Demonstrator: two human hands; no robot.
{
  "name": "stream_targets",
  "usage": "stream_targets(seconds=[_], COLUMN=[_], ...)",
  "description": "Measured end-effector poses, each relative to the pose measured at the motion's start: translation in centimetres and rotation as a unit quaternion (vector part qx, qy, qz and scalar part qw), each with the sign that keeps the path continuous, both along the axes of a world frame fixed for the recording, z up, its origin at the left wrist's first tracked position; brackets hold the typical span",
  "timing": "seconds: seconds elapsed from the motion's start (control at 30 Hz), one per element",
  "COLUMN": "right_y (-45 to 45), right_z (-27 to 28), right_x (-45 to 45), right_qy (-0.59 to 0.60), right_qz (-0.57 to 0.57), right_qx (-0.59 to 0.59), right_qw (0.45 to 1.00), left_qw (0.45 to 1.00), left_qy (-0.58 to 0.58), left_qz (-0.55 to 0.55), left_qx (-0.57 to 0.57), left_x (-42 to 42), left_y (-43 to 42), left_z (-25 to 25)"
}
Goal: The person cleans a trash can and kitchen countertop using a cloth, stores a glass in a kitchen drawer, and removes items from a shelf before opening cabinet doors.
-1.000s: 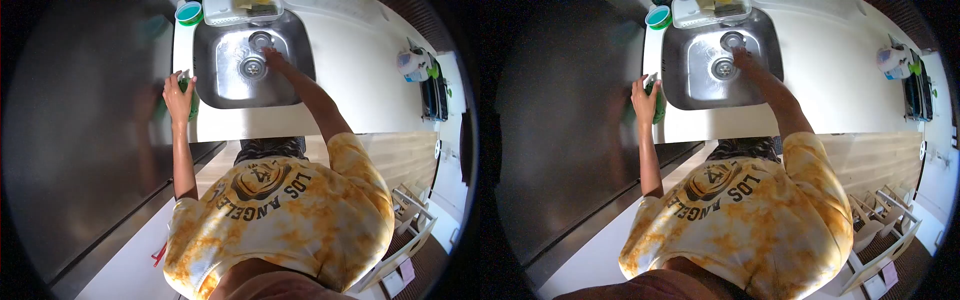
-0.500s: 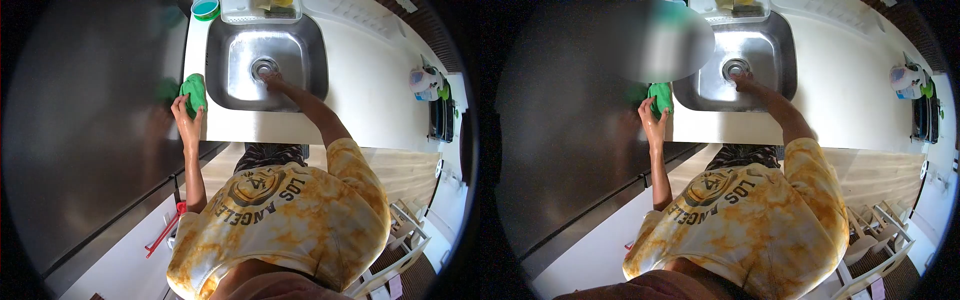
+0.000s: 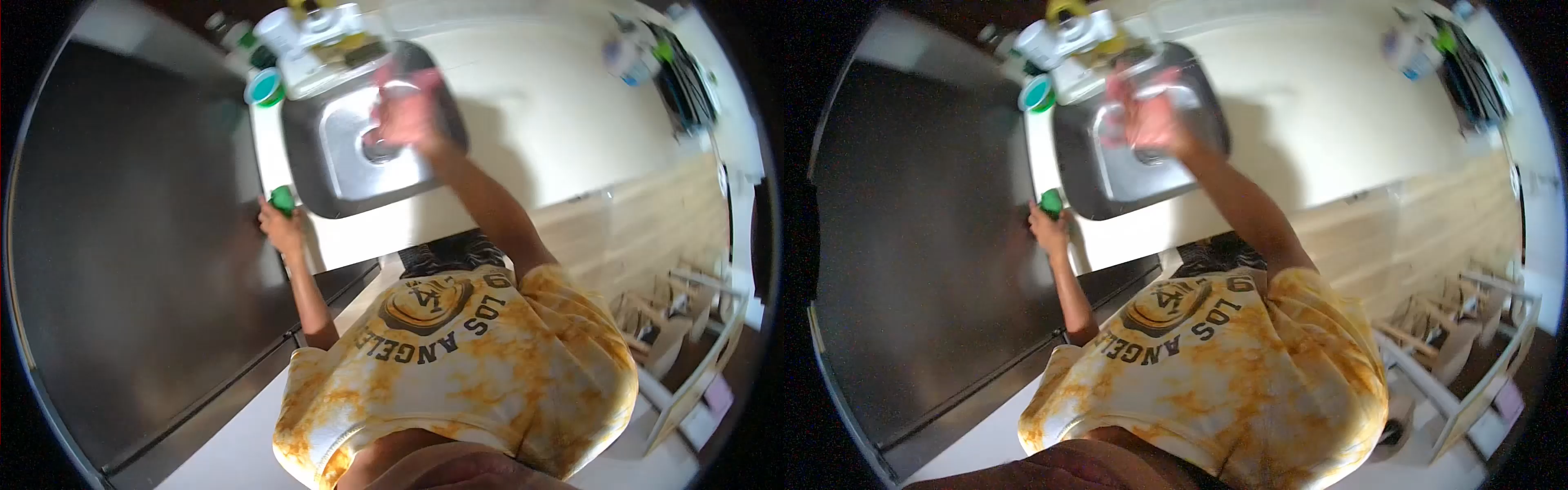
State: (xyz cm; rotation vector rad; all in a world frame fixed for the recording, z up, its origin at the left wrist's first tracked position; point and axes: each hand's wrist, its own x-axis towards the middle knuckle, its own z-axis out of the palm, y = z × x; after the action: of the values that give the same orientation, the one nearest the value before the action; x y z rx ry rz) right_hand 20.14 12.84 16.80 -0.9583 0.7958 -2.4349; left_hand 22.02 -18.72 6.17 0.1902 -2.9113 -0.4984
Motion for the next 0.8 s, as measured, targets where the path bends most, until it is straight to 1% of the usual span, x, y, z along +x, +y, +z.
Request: stream_targets(seconds=[0.03, 0.07, 0.1, 0.13, 0.17, 0.2, 0.23, 0.27, 0.3, 0.33, 0.37, 0.4, 0.43, 0.47, 0.5, 0.53, 0.57, 0.6, 0.63, 0.67, 0.7, 0.73, 0.77, 0.8], right_y=[0.2, 0.4, 0.7, -0.3, 0.0, 2.4, 4.3, 6.3, 9.0, 11.2, 12.6, 14.8, 16.3, 17.8, 19.2, 21.1, 22.5, 23.5, 24.6, 25.8, 27.2, 28.5, 29.9, 31.3], right_z=[-5.4, -10.7, -15.9, -12.0, -7.8, -2.4, 0.9, 0.6, 0.0, -1.2, -3.4, -6.1, -5.8, -5.6, -2.7, -3.8, -5.4, -6.4, -7.3, -8.2, -9.0, -9.8, -10.7, -11.9], right_x=[-0.8, -1.5, -2.1, 0.6, 3.5, 5.9, 8.1, 8.8, 8.9, 9.8, 11.2, 12.5, 15.2, 18.0, 21.6, 23.6, 25.2, 26.6, 28.4, 29.9, 31.3, 32.8, 34.1, 34.9], right_qy=[0.027, 0.082, 0.11, 0.065, 0.02, -0.049, -0.117, -0.131, -0.142, -0.154, 0.093, 0.33, 0.268, 0.203, -0.067, -0.087, -0.11, -0.132, -0.152, -0.167, -0.171, -0.177, -0.183, -0.186], right_qz=[-0.108, -0.187, -0.199, -0.232, -0.255, -0.234, -0.203, -0.13, -0.054, 0.026, -0.202, -0.402, -0.445, -0.486, -0.435, -0.5, -0.56, -0.585, -0.609, -0.633, -0.626, -0.618, -0.611, -0.613], right_qx=[0.191, 0.424, 0.596, 0.544, 0.49, 0.343, 0.177, 0.198, 0.222, 0.246, 0.409, 0.51, 0.511, 0.505, 0.415, 0.4, 0.382, 0.385, 0.388, 0.391, 0.374, 0.356, 0.337, 0.325], right_qw=[0.975, 0.882, 0.77, 0.804, 0.833, 0.909, 0.956, 0.963, 0.963, 0.957, 0.885, 0.685, 0.684, 0.684, 0.797, 0.763, 0.727, 0.701, 0.675, 0.647, 0.663, 0.678, 0.693, 0.695], left_qw=[1.0, 0.998, 0.993, 0.998, 0.995, 0.996, 0.995, 0.988, 0.985, 0.981, 0.976, 0.976, 0.974, 0.984, 0.985, 0.974, 0.952, 0.899, 0.867, 0.879, 0.833, 0.801, 0.793, 0.8], left_qy=[0.002, 0.034, 0.078, 0.005, 0.055, 0.019, 0.036, 0.095, 0.093, 0.138, 0.131, 0.148, 0.168, 0.167, 0.164, 0.157, 0.143, -0.021, -0.066, -0.125, -0.131, -0.153, -0.172, -0.178], left_qz=[-0.003, -0.041, -0.074, 0.006, -0.018, 0.036, 0.045, 0.059, 0.085, 0.075, 0.108, 0.094, 0.075, 0.008, -0.061, -0.141, -0.216, -0.275, -0.293, -0.309, -0.376, -0.408, -0.411, -0.405], left_qx=[-0.03, -0.037, -0.044, -0.063, -0.085, -0.083, -0.081, -0.109, -0.12, -0.111, -0.135, -0.128, -0.128, -0.07, -0.007, 0.081, 0.165, 0.342, 0.397, 0.342, 0.386, 0.409, 0.415, 0.405], left_x=[-0.6, -0.9, -1.5, -1.4, -1.6, -1.5, -1.2, -1.1, -1.1, -0.9, 0.3, 1.0, 1.5, 2.4, 3.0, 2.5, 1.8, 4.1, 4.3, 7.0, 6.8, 7.9, 8.7, 8.4], left_y=[-0.4, -0.9, -1.4, -1.3, -2.0, -1.1, -0.6, -0.3, 1.1, 2.7, 6.2, 9.0, 11.1, 14.4, 18.5, 21.7, 25.0, 30.4, 35.2, 41.2, 45.6, 50.5, 55.1, 59.3], left_z=[-1.1, -1.5, -1.0, -0.3, -0.7, 0.2, 0.7, 0.7, 1.8, 2.2, 3.9, 4.6, 5.9, 7.4, 8.3, 7.3, 6.4, 8.4, 7.5, 9.6, 7.4, 7.1, 6.8, 5.5])
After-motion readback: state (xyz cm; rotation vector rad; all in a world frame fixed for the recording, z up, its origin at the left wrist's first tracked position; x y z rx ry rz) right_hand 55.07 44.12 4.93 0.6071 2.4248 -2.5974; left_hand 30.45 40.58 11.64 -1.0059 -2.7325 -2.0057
